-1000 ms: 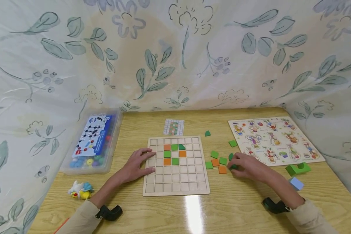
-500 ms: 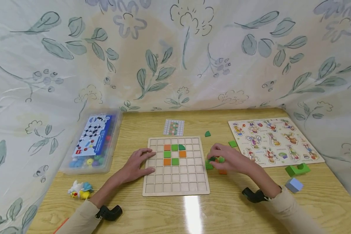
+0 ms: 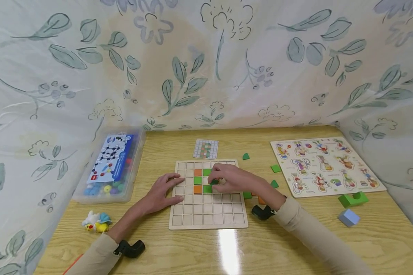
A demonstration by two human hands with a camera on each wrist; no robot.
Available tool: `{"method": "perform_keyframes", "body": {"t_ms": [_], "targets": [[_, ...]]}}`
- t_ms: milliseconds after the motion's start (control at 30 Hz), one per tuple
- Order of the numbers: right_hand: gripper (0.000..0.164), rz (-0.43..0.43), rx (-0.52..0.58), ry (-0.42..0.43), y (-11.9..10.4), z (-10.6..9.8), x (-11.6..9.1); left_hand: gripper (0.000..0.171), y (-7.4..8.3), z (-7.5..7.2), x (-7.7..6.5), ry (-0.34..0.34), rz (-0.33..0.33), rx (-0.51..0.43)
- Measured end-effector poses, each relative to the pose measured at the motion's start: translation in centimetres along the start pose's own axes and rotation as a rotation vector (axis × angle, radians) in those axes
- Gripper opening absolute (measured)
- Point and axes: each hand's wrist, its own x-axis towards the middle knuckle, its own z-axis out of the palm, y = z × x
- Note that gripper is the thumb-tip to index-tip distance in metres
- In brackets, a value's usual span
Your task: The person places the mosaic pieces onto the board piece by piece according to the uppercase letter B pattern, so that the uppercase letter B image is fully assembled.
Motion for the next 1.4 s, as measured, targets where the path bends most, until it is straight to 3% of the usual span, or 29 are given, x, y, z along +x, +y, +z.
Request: {"method": "perform_keyframes", "body": {"t_ms": [333, 567, 833, 967, 1133, 1400], "targets": [[0.009, -0.032, -0.11, -0.133, 0.8, 0.9, 0.7, 0.062, 0.0, 0.0, 0.0, -0.005, -0.012, 0.012], [0.009, -0.094, -0.15, -0.11, 1.1, 1.2, 0.2, 0.061, 0.1, 0.0, 0.0, -0.001, -0.012, 0.018], [0.004, -0.08, -0.165, -0.116, 1.2, 1.5, -0.1, 0.062, 0.3, 0.0, 0.0, 0.004, -0.011, 0.021], [0.006, -0.089, -0.199, -0.067, 1.2, 1.2, -0.6, 0.061, 0.3, 0.1, 0.0, 0.006, -0.007, 0.022], [0.011, 0.02, -0.104, 0.034, 1.2, 0.3, -2.4, 0.061, 0.1, 0.2, 0.0, 0.007, 0.007, 0.019], [0.013, 0.261, 0.04, 0.117, 1.6, -0.8, -6.4, 0.062, 0.2, -0.1, 0.0, 0.003, -0.008, 0.012]]}}
